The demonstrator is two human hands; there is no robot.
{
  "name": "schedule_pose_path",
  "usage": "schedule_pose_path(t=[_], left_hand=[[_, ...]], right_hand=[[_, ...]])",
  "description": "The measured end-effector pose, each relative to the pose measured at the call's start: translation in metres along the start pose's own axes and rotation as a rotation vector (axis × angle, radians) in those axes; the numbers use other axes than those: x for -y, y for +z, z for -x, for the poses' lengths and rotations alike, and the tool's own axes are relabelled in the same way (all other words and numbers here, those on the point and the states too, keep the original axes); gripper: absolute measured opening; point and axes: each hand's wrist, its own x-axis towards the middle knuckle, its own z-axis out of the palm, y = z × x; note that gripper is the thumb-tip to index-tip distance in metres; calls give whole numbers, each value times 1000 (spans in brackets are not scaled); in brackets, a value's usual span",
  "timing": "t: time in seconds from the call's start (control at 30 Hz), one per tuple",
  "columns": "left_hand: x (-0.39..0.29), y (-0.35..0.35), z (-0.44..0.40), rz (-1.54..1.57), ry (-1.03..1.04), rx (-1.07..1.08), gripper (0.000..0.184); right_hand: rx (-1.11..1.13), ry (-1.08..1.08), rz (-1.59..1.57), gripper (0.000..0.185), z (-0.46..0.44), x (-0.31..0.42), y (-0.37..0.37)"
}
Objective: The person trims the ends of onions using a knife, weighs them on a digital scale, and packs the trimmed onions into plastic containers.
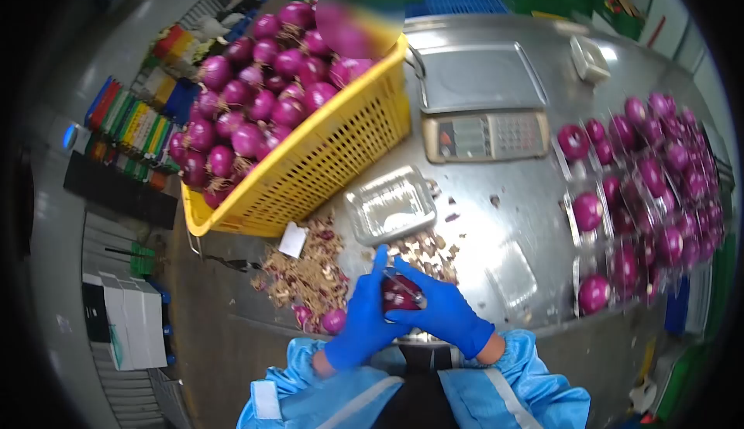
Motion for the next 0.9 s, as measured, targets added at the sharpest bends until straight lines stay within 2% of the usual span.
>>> schedule_pose_path(t=[0.13, 0.17, 0.23, 0.27, 0.33, 0.43, 0.47, 0.5, 0.57, 0.6, 0.7, 0.73, 0.77, 0.83, 0.9], left_hand=[[8, -4, -31, 176, 67, -20, 109], [9, -17, -40, 171, 172, -56, 101], [12, -57, -56, 88, 235, -114, 88], [18, -79, -63, 73, 214, -178, 74], [26, -118, -79, 80, 177, -385, 58], [43, -174, -97, 56, 84, -567, 51], [50, -189, -106, 4, 133, -647, 51], [45, -201, -117, 75, 60, -710, 50], [55, -229, -145, 79, 70, -765, 50], [62, -243, -161, 88, 93, -766, 51], [75, -276, -217, -390, 252, -745, 60], [79, -286, -237, -542, 304, -738, 63], [83, -299, -258, -756, 402, -709, 67], [86, -319, -299, -884, 419, -652, 75], [84, -329, -322, -1216, 274, -620, 80]], right_hand=[[-78, -30, -175, 78, -33, -32, -25], [-60, 312, -310, 71, -36, 4, -44], [-294, -55, -294, 65, -65, -53, -77], [-377, -50, -296, 63, -76, -51, -102], [-575, -40, -272, 61, -106, -38, -152], [-807, -128, -314, 64, -159, -46, -227], [-869, -126, -233, 65, -178, -60, -255], [-931, -123, -152, 66, -196, -72, -281], [-959, -18, -45, 69, -226, -82, -316], [-979, -72, -59, 70, -243, -97, -330], [-1018, -17, 23, 72, -272, -118, -351], [-1091, -86, 261, 74, -290, -162, -375], [-1072, -32, 223, 75, -291, -163, -376], [-1035, 79, 151, 76, -289, -144, -369], [-1005, 56, -27, 77, -284, -119, -347]])
